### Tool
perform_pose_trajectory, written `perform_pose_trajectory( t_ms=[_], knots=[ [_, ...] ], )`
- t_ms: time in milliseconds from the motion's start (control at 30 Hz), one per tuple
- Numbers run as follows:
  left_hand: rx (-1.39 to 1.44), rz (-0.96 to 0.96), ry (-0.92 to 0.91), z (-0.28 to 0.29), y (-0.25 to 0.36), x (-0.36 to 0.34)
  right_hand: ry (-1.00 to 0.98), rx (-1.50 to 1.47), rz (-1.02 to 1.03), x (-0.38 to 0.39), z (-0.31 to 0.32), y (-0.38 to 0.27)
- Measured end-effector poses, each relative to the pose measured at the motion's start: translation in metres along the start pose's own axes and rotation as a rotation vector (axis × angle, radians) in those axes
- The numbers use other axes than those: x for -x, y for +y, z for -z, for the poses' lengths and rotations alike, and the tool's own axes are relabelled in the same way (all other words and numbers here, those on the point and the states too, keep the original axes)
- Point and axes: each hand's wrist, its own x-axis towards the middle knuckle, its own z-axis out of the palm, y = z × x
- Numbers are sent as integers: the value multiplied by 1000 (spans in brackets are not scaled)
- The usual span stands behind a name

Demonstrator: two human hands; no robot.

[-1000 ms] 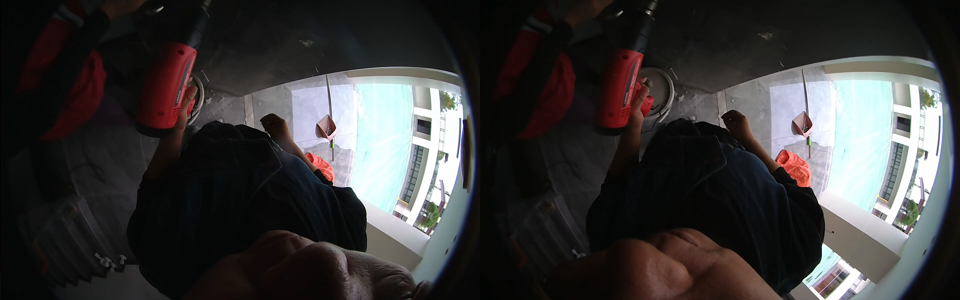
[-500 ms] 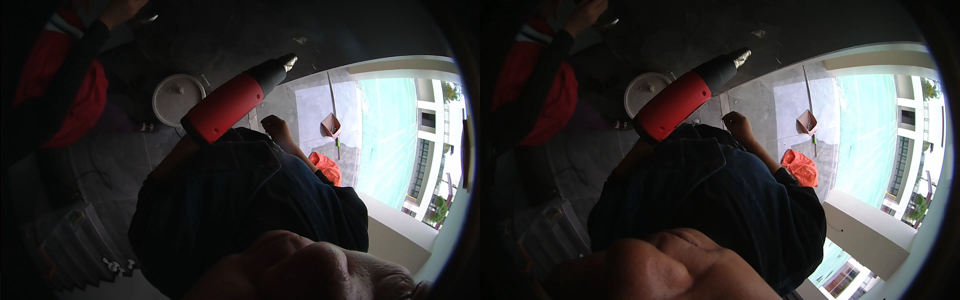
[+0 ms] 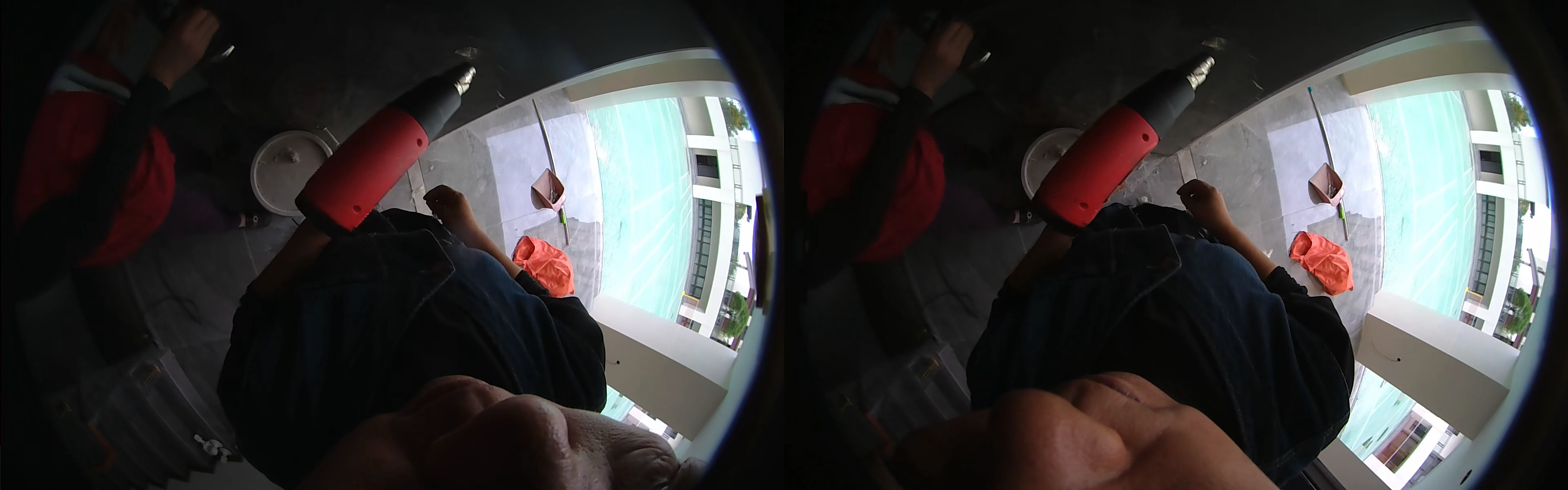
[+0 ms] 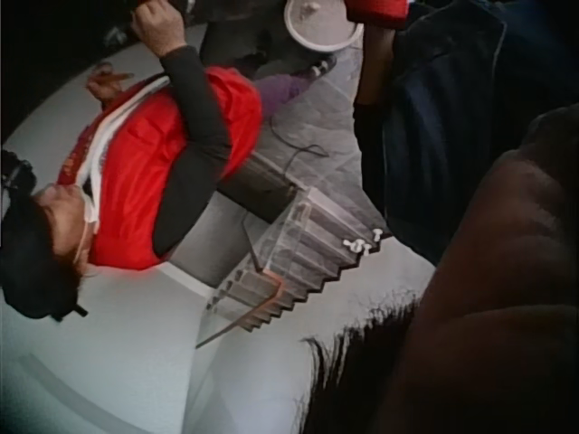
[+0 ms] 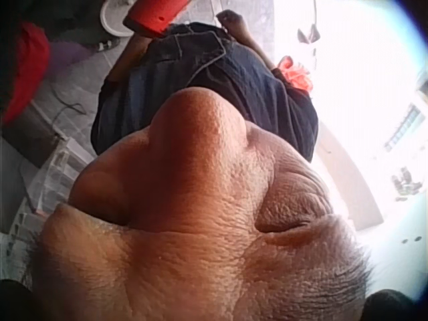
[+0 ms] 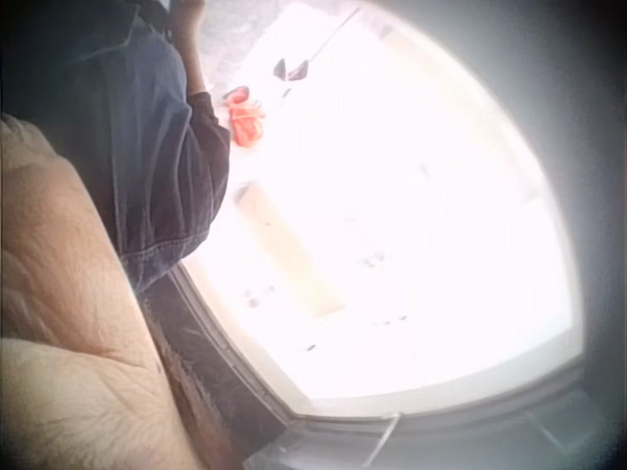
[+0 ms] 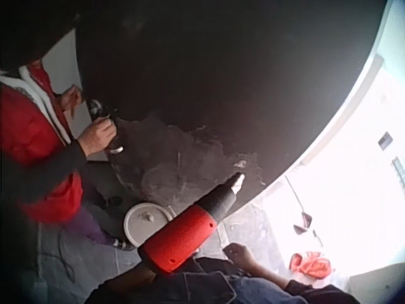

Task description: The person uses a red cordless drill to drive fasteners into the ceiling, then sets the drill down and uses both hands to press and align a small fixture or cover over the fastened area. A second person in a red vest works nearby on the same ceiling.

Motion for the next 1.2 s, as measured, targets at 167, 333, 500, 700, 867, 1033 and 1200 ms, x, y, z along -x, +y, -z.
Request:
perform_pose_trajectory(
  t_ms=[167,333,500,700,867,1033,1200],
  knots=[
    [26,16,-112,-18,-6,-1,47,-55,-6,7,1,5],
    [56,43,-217,-31,-13,-2,84,-58,-35,13,5,9],
    [89,104,-312,-30,-23,0,121,-168,-61,12,8,19],
    [135,215,-437,-11,-36,8,131,-154,-67,13,7,17],
    [167,299,-497,3,-42,31,92,-85,-53,6,9,12],
    [191,435,-438,20,-39,48,67,-98,-79,2,6,12],
    [488,714,-263,32,-30,60,46,-90,-77,6,9,7]
  ],
)
